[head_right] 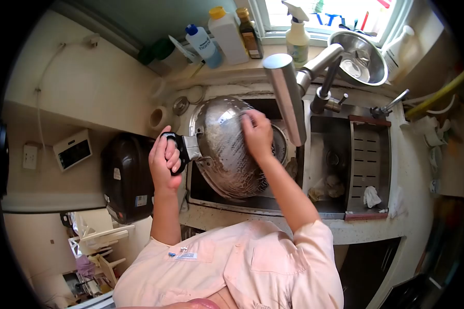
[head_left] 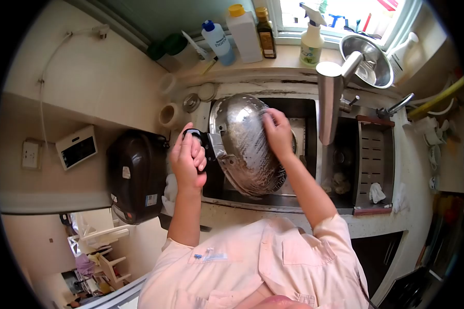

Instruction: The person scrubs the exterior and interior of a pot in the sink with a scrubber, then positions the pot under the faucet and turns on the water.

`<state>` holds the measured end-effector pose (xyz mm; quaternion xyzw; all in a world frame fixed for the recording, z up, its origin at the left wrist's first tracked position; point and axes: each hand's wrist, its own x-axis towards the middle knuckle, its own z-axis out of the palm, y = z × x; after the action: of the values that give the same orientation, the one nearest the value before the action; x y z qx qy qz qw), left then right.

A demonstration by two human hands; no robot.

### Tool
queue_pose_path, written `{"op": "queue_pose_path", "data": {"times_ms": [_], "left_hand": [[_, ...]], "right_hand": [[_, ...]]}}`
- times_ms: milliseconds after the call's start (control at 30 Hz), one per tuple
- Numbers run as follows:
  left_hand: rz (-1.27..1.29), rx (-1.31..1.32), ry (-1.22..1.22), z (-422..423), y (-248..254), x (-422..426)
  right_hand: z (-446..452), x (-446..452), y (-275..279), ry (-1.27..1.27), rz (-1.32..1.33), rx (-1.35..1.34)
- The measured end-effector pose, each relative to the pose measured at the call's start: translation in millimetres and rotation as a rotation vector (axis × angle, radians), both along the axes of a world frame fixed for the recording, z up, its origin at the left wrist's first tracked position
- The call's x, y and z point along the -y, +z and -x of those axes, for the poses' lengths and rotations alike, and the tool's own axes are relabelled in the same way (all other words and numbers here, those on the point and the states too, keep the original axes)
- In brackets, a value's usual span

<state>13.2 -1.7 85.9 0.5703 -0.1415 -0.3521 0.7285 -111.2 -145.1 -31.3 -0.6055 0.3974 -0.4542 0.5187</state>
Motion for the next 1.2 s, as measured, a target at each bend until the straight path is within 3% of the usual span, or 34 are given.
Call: {"op": "queue_pose_path", "data": {"times_ms": [33,100,167,233,300,433,533,667,767,833,900,967,1033,1067,1167,1200], "left_hand": [[0.009,-0.022,-0.004,-1,-2,-2],[-0.017,-0.002,0.012,-1,0,-4],[-0.008,0.012,-0.015,-6,-1,-1],[-0.022,0.012,-0.034,-9,-2,-5],[-0.023,0.007,-0.046,-10,-1,-2],[-0.039,0.019,-0.075,-9,2,-2],[-0.064,0.017,-0.097,-10,0,-3],[-0.048,0.024,-0.161,-16,-1,-3],[-0.073,0.041,-0.210,-12,1,-8],[-0.075,0.050,-0.252,-10,4,-3],[-0.089,0.098,-0.311,-9,7,-2],[-0.069,0.113,-0.378,-8,6,-3],[-0.094,0.128,-0.423,-5,9,-4],[-0.106,0.139,-0.441,-3,11,-5],[-0.090,0.186,-0.494,-2,10,-3],[-0.096,0.205,-0.521,-6,9,-4]], "right_hand": [[-1,0,-2,-0.069,0.049,-0.109],[-6,-30,10,-0.021,0.419,-0.111],[4,-51,28,0.176,0.635,-0.165],[-1,-16,-6,0.067,0.340,-0.112],[-6,-7,-8,-0.056,0.255,-0.240],[-5,-50,32,0.254,0.726,-0.172],[-19,-7,14,-0.020,0.420,-0.217],[-15,-45,34,0.170,0.751,-0.221],[-15,-4,22,0.008,0.487,-0.223],[-12,-23,29,-0.044,0.589,-0.254],[5,-45,41,0.173,0.739,-0.247],[9,-16,24,0.055,0.668,-0.172],[7,5,25,-0.128,0.387,-0.204],[6,-1,30,-0.160,0.474,-0.255],[11,-33,53,0.102,0.766,-0.196],[15,-15,42,0.058,0.721,-0.171]]}}
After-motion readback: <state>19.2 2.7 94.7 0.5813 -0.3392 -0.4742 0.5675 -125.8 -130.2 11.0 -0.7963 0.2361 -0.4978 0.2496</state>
